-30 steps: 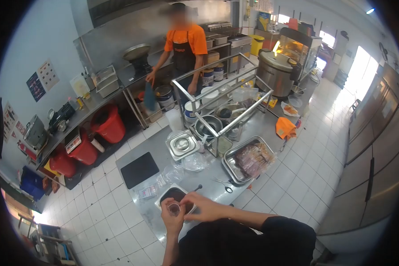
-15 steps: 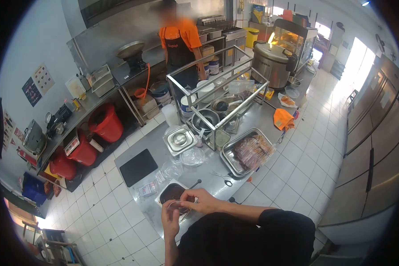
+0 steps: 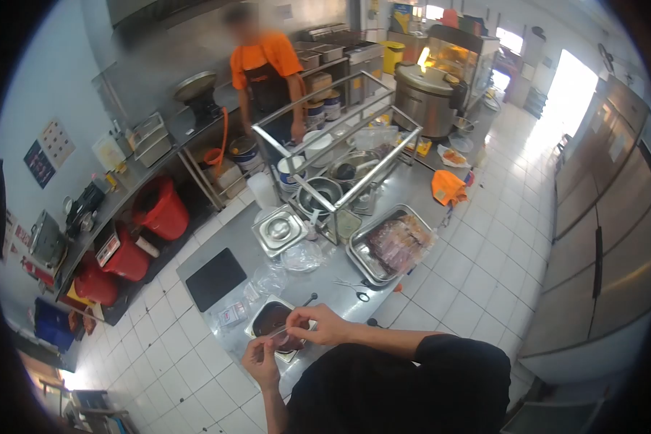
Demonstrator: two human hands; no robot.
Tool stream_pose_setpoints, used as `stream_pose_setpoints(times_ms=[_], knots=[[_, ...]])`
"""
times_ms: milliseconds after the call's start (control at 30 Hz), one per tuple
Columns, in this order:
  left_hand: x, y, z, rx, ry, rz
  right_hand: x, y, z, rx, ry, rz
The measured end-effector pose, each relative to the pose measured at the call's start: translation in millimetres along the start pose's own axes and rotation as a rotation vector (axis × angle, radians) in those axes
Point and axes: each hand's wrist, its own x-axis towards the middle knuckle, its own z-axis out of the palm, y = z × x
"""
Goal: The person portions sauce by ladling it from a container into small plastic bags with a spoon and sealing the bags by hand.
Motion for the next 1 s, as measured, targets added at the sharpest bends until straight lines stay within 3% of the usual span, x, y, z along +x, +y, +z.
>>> stream_pose_setpoints(times_ms=[233,367,667,867,1000], knots=[[4.4,2.8,-2.2,-0.015,-0.023,-0.005,-6.4,-5.5,6.1,0.178,0.01,0.086],[6.2,10.3,-0.5,-0.015,-0.135,0.002,-5.5,-3.2,4.8,-0.043,0.108,-0.092],[2.1,3.3,15.0,-0.036,-0.153,0.067,-11.5,0.8,3.4,-0.036,0.178,-0.167],[3.0,11.5,17.5,0.021,-0.171,0.117,-12.9,-11.2,7.1,0.076,0.054,-0.029],[-1.1,11.4,10.5,0.028,-0.202,0.1,-10.8,-3.5,8.3,0.017,0.009,-0.093]])
